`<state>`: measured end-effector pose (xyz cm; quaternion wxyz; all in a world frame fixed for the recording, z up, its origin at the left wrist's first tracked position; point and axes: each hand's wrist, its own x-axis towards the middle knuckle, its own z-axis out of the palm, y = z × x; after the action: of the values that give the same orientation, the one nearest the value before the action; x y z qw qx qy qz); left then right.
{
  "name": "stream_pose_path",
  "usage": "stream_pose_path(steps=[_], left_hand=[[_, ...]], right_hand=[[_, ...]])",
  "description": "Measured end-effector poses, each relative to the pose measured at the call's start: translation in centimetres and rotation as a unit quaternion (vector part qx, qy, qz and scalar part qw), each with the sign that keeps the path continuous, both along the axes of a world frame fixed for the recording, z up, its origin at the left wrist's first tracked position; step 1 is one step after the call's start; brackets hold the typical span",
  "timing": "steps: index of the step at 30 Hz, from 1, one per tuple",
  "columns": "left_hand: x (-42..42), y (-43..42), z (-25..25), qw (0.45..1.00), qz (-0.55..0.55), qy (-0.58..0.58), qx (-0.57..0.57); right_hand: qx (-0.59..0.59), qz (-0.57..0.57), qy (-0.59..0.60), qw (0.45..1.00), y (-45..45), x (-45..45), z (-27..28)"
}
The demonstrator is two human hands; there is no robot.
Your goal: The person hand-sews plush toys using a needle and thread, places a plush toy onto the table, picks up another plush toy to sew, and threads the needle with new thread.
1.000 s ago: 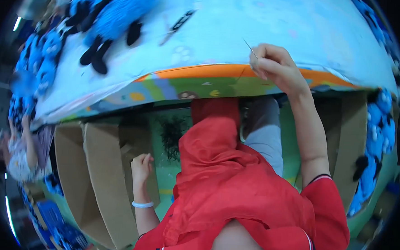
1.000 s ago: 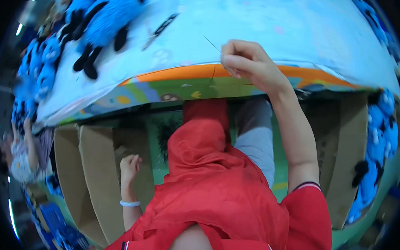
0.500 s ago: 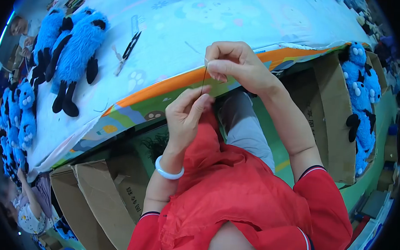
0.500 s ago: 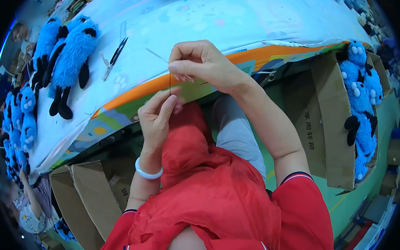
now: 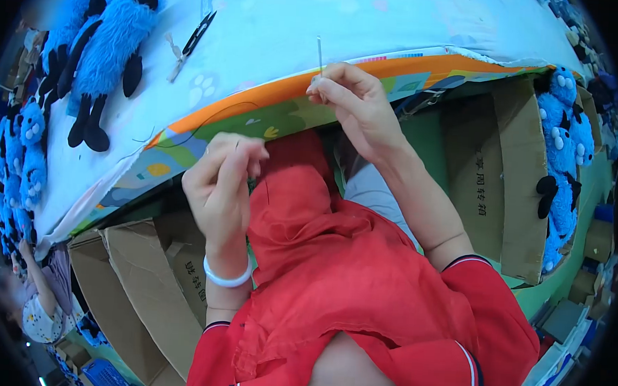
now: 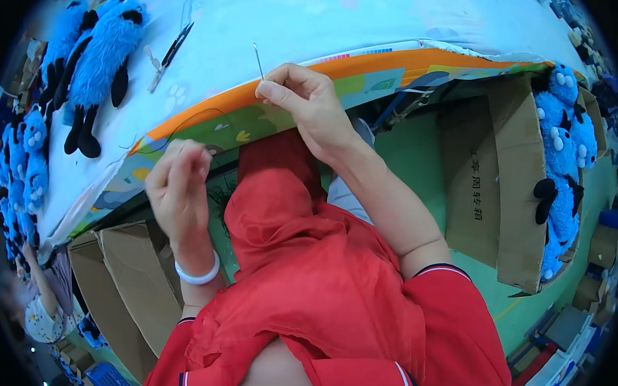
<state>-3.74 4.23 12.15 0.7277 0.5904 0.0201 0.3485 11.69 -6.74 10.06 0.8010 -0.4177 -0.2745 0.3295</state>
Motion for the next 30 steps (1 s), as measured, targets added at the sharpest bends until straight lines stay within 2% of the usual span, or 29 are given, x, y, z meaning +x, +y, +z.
stream_pose_path(steps=[1,3,6,12,17,19,21,22,26,30], left_hand=[[0.3,0.0,-0.3,0.991,0.074,0.107,-0.028],[1.0,-0.3,-1.3,0.987,0.072,0.142,0.004],[1.7,-0.8,-2.2,0.989,0.060,0.128,0.032],[1.9,-1.2,-2.7,0.991,0.051,0.125,0.011],[1.9,-1.0,-3.0,0.982,0.079,0.156,0.066],[1.8,-0.6,-3.1,0.979,0.092,0.172,0.066],[1.7,-0.4,-3.2,0.974,0.104,0.189,0.065],[1.8,-0.5,-3.3,0.974,0.103,0.189,0.065],[2.1,-0.7,-3.2,0.961,0.119,0.169,0.184],[2.4,-0.7,-3.4,0.951,0.140,0.158,0.227]], right_hand=[[0.018,-0.021,0.010,1.000,-0.1,-0.3,0.0],[0.018,-0.017,-0.001,1.000,-0.1,-1.1,0.0],[0.015,-0.013,-0.030,0.999,-0.3,-2.4,-0.1],[-0.011,-0.041,-0.087,0.995,-0.3,-2.9,-1.0],[-0.067,-0.077,-0.168,0.980,-0.5,-2.4,-1.9],[-0.100,-0.207,-0.329,0.916,-0.9,-2.0,-1.3],[-0.130,-0.326,-0.475,0.807,-1.2,-1.7,-0.9],[-0.131,-0.326,-0.475,0.807,-1.2,-1.7,-0.9],[-0.105,-0.331,-0.693,0.631,-0.4,-2.1,-0.6],[-0.130,-0.301,-0.705,0.629,-0.4,-2.0,-1.5]])
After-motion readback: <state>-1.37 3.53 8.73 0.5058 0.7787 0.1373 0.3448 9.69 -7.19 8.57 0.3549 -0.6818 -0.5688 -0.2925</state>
